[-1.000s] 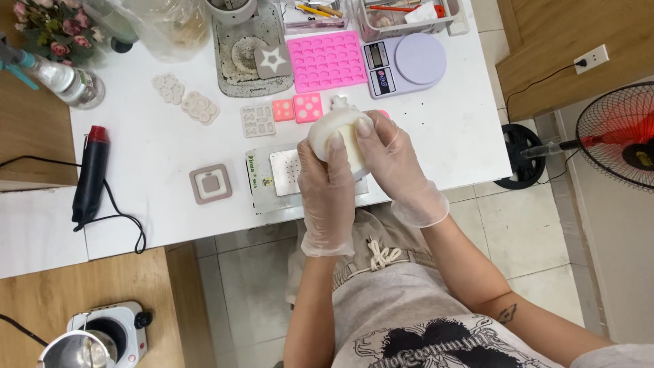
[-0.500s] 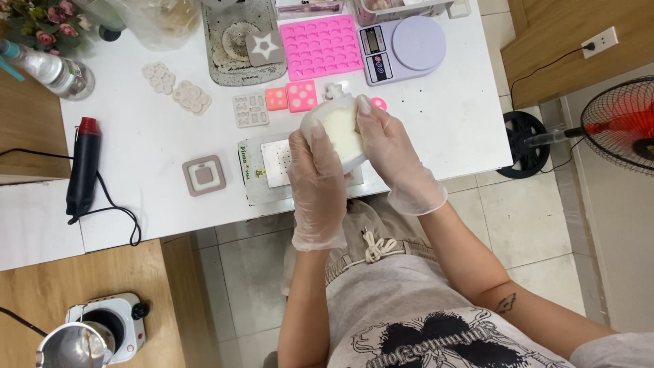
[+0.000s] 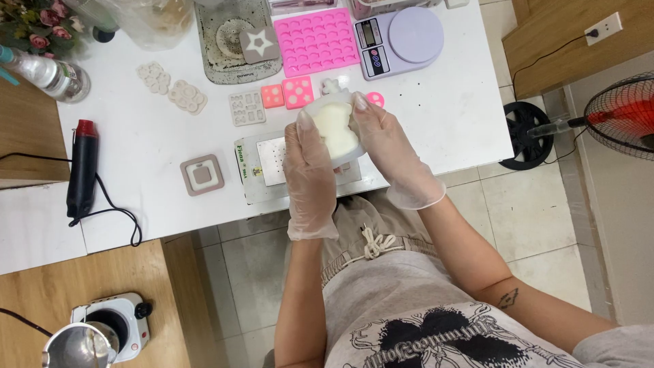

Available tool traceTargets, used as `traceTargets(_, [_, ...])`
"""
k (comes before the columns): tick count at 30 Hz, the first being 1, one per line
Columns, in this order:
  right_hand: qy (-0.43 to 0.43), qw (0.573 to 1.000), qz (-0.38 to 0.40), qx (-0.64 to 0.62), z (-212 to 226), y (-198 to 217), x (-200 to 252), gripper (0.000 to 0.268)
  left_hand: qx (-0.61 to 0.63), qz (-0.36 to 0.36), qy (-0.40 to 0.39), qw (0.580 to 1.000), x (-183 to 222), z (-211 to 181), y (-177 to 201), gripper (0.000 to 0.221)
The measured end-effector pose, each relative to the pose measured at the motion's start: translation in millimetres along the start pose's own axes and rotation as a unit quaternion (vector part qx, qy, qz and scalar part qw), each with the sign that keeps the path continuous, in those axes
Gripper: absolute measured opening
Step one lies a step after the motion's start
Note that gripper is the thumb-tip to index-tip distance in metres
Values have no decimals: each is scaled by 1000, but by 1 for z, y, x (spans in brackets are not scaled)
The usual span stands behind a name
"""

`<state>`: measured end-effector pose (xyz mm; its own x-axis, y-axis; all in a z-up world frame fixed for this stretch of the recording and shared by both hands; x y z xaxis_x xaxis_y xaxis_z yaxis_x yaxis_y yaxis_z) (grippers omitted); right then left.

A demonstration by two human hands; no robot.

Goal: Removing a wax bear shape from a silicone mold and refining its edges with a carving tool.

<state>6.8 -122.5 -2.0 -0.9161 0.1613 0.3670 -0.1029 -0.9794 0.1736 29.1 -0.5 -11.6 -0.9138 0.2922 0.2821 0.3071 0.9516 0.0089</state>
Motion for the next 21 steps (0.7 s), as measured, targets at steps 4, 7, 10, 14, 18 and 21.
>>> traceTargets(4, [-7, 999, 31, 10, 2, 0, -2, 51, -62, 27, -16, 998, 1, -7, 3, 44])
traceTargets(7, [-4, 999, 36, 29, 4, 6, -2, 45, -66, 49, -9, 997, 5, -12, -2, 45])
traceTargets(10, [28, 997, 44, 48, -3, 8, -2, 35, -34, 40, 9, 999, 7, -17, -6, 44])
traceTargets(14, [54, 996, 56, 34, -23, 18, -10, 39, -10, 0, 3, 1000, 1, -3, -11, 36])
traceTargets(18, [48, 997, 54, 14, -16, 22, -3, 37, -16, 11, 1, 1000, 2, -16, -8, 35])
traceTargets(21, [49, 997, 53, 12, -19, 27, -3, 45, -26, 29, 17, 999, 1, -14, -5, 36])
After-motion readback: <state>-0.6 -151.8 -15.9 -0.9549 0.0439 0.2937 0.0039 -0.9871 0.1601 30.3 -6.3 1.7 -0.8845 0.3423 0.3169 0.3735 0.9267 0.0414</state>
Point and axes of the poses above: each hand's wrist, its own x-axis away from the middle knuckle, its own y-axis out of the back of the hand, z = x × y, the point moved 3 cm from there along -x, towards the middle knuckle, and after that the axes turned 14 degrees about z, right-handed, at the moved point
